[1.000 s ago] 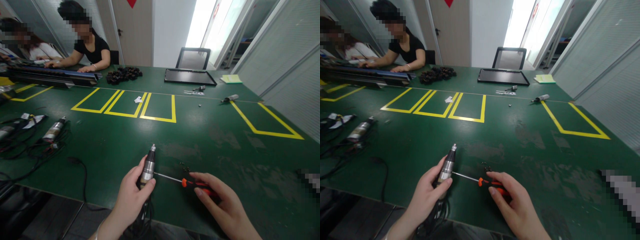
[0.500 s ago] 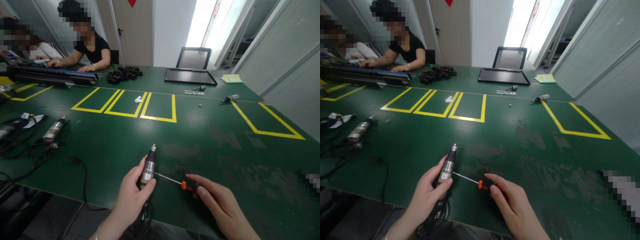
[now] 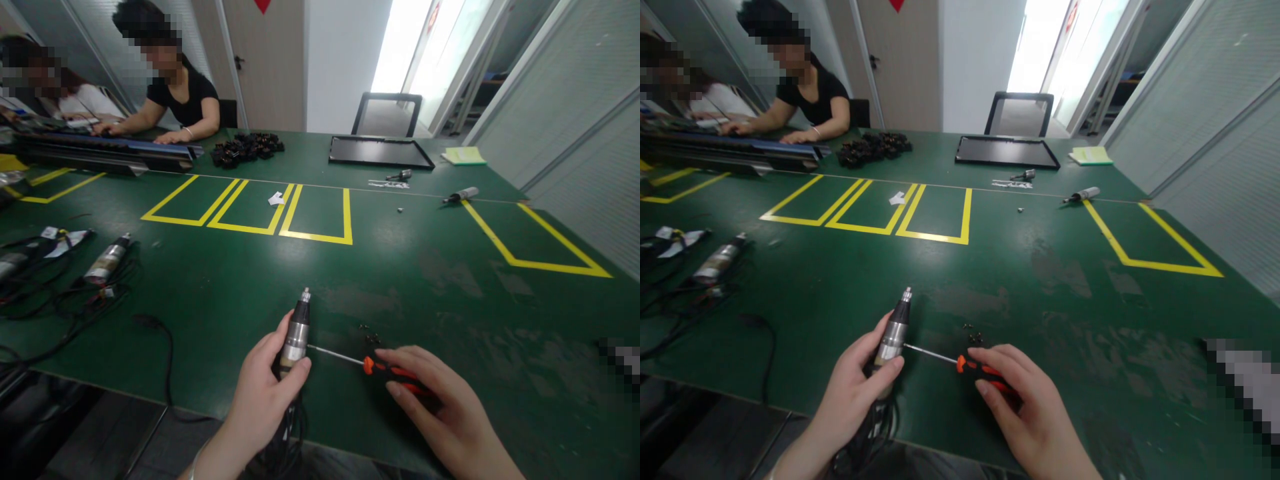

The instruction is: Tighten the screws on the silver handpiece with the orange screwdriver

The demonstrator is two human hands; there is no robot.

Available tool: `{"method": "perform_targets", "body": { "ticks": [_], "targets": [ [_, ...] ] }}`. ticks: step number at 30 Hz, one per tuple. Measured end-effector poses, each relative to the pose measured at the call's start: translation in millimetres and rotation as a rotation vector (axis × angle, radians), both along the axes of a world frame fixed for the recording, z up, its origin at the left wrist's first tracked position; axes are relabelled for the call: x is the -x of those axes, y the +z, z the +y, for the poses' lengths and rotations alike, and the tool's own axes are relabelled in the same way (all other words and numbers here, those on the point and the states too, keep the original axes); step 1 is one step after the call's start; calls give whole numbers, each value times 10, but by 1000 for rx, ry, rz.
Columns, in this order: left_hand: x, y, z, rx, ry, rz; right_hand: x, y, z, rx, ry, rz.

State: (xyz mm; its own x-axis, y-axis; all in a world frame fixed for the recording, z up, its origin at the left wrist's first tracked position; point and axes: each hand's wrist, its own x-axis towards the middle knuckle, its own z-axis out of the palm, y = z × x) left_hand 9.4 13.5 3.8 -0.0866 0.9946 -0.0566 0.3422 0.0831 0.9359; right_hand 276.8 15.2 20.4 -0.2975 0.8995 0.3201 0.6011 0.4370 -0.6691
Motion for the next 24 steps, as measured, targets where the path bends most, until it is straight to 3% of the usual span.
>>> {"method": "perform_targets", "body": {
  "ticks": [7, 16, 24],
  "targets": [
    [9, -10, -3, -11, -1, 12, 34, 43, 19, -13, 0, -21],
    [14, -24, -12, -15, -2, 17, 30, 16, -19, 170, -56, -118],
    [3, 14, -10, -6, 4, 13, 15, 6, -17, 97, -78, -54]
  ]
}}
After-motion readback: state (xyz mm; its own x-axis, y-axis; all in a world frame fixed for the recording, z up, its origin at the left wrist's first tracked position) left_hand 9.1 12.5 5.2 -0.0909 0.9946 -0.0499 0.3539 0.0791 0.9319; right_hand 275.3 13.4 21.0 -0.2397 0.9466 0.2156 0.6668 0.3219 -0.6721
